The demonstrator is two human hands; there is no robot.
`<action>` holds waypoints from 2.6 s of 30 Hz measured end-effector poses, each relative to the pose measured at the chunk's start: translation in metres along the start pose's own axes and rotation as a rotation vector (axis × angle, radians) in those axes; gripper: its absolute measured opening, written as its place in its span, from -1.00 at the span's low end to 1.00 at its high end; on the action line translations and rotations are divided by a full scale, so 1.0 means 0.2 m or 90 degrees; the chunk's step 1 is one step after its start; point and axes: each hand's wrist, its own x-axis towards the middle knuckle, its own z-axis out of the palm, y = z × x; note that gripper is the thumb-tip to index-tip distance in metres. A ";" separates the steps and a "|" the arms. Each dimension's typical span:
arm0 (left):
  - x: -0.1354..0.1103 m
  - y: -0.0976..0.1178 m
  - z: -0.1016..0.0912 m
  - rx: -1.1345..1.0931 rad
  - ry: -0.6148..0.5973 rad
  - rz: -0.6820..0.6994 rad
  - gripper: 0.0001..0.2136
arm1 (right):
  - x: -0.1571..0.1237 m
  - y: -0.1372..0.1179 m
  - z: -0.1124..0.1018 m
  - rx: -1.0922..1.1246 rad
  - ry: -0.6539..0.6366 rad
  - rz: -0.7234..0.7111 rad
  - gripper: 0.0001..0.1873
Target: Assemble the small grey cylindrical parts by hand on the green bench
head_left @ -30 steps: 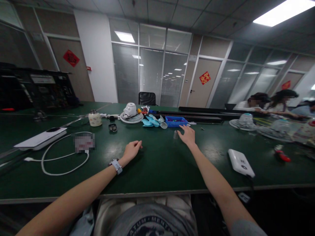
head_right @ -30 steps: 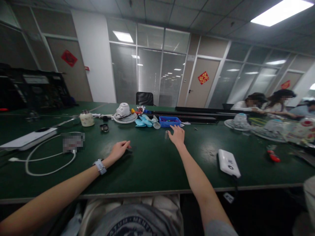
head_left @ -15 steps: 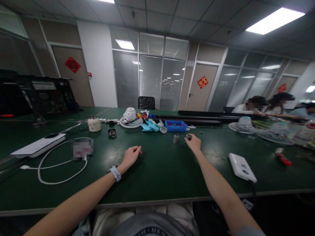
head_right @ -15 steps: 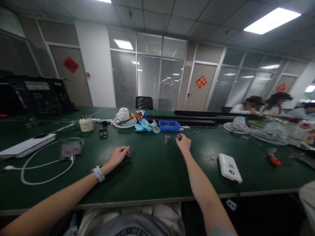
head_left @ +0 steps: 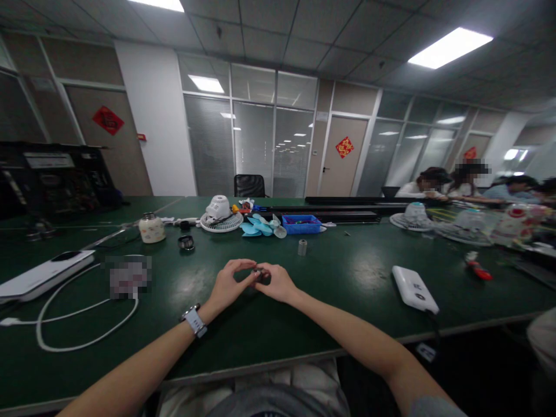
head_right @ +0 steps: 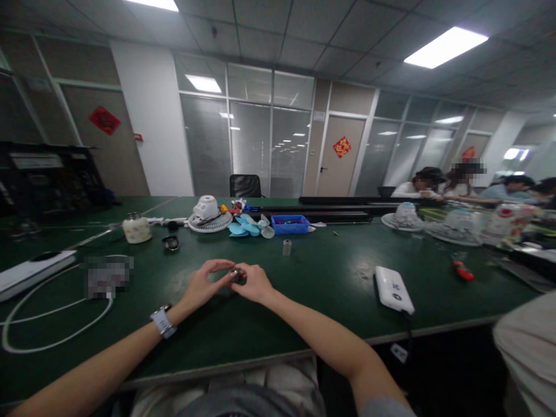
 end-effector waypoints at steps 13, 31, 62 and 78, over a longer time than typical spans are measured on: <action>0.04 0.00 0.02 -0.108 -0.018 -0.088 -0.60 | -0.02 0.03 0.04 0.080 0.015 0.073 -0.29; 0.01 -0.20 -0.02 0.027 -0.066 -0.138 -0.58 | 0.02 0.04 -0.04 0.105 0.078 0.070 -0.28; 0.06 -0.22 0.00 -0.061 0.125 -0.314 -0.51 | 0.08 0.03 0.04 -0.237 0.008 -0.064 -0.70; 0.06 -0.21 0.01 -0.048 0.101 -0.312 -0.59 | 0.11 0.05 0.08 -0.223 -0.009 -0.053 -0.87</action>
